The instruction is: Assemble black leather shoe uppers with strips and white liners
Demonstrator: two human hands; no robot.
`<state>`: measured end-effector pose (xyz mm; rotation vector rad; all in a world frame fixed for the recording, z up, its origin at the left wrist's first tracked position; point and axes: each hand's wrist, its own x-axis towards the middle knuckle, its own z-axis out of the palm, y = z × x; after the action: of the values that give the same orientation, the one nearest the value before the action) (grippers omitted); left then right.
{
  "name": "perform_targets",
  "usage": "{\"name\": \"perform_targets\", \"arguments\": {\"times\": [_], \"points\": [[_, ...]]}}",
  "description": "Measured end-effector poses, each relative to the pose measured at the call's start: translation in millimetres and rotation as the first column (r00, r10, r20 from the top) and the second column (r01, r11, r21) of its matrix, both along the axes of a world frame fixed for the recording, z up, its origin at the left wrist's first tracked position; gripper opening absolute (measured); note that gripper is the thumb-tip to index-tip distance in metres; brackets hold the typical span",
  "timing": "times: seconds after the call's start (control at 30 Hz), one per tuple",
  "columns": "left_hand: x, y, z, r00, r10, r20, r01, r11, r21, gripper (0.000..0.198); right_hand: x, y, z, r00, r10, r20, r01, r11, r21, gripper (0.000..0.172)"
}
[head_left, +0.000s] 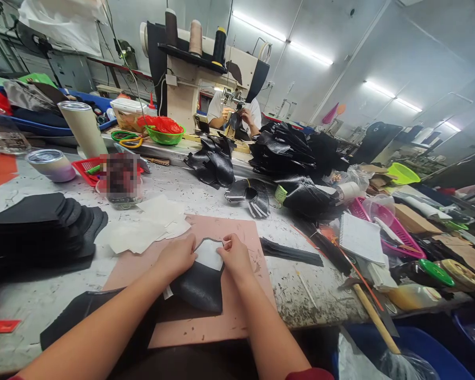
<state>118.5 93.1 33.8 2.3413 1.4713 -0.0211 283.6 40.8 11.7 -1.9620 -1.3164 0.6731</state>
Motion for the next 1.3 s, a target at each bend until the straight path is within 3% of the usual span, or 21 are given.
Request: {"name": "perform_targets", "arguments": {"times": [0.1, 0.17, 0.27, 0.37, 0.5, 0.63, 0.73, 0.83, 0.9, 0.97, 1.03, 1.1, 1.2, 1.3], "points": [[-3.5, 2.4, 1.1, 0.997, -0.076, -0.013, 0.076, 0.997, 0.026, 0.008, -2.8, -0.3, 2.9, 0.991, 0.082, 0.104, -0.086, 0.996, 0.030, 0.032], [-8.2, 2.4, 2.6, 0.989, -0.144, -0.007, 0.145, 0.988, 0.055, 0.011, -7.1, 0.4, 3.3, 0.964, 0.204, 0.169, -0.211, 0.977, 0.029, 0.034], [-18.0, -1.3, 5.8, 0.972, -0.232, -0.017, 0.233, 0.966, 0.115, 0.021, -14.3, 1.6, 5.5, 0.840, 0.392, 0.375, -0.400, 0.915, -0.061, 0.038], [-31.2, -9.2, 7.9, 0.951, -0.305, -0.042, 0.308, 0.938, 0.161, 0.024, -20.2, -1.9, 15.7, 0.718, 0.480, 0.504, -0.445, 0.873, -0.197, 0.040], [-56.9, -24.4, 5.4, 0.921, -0.388, -0.034, 0.387, 0.900, 0.202, 0.021, -27.0, -21.3, 30.8, 0.666, 0.573, 0.477, -0.502, 0.818, -0.281, 0.031], [-90.9, -47.2, 3.0, 0.914, -0.397, 0.081, 0.351, 0.876, 0.332, 0.023, -29.4, -44.6, 22.9, 0.670, 0.602, 0.435, -0.511, 0.799, -0.317, 0.071], [-112.0, -67.4, 6.1, 0.884, -0.451, 0.123, 0.386, 0.853, 0.352, 0.027, -19.4, -44.6, 8.6, 0.682, 0.533, 0.501, -0.429, 0.846, -0.316, 0.093], [-116.1, -82.0, 4.3, 0.829, -0.543, 0.132, 0.498, 0.826, 0.264, 0.026, 1.6, -22.3, 4.1, 0.642, 0.419, 0.642, -0.349, 0.905, -0.243, 0.100], [-105.1, -85.3, -3.4, 0.815, -0.559, 0.153, 0.516, 0.820, 0.248, 0.037, 15.4, -0.5, 9.2, 0.614, 0.311, 0.726, -0.292, 0.943, -0.157, 0.096], [-84.5, -83.2, -13.6, 0.830, -0.532, 0.168, 0.484, 0.836, 0.258, 0.042, 22.0, 20.0, 18.9, 0.597, 0.160, 0.786, -0.233, 0.972, -0.021, 0.079], [-59.9, -78.0, -21.4, 0.863, -0.475, 0.171, 0.429, 0.868, 0.248, 0.040, 17.3, 33.9, 30.1, 0.601, 0.017, 0.799, -0.201, 0.971, 0.130, 0.060], [-39.1, -72.9, -24.0, 0.891, -0.420, 0.174, 0.381, 0.898, 0.220, 0.036, 1.2, 38.9, 39.9, 0.628, -0.034, 0.778, -0.223, 0.949, 0.222, 0.048], [-27.2, -71.0, -20.5, 0.911, -0.365, 0.192, 0.332, 0.925, 0.186, 0.024, -34.6, 34.9, 48.7, 0.653, 0.104, 0.750, -0.372, 0.907, 0.198, 0.038], [-39.4, -73.7, -15.0, 0.912, -0.341, 0.228, 0.291, 0.929, 0.227, 0.023, -70.5, 30.5, 51.0, 0.610, 0.313, 0.728, -0.538, 0.838, 0.091, 0.029]]}}
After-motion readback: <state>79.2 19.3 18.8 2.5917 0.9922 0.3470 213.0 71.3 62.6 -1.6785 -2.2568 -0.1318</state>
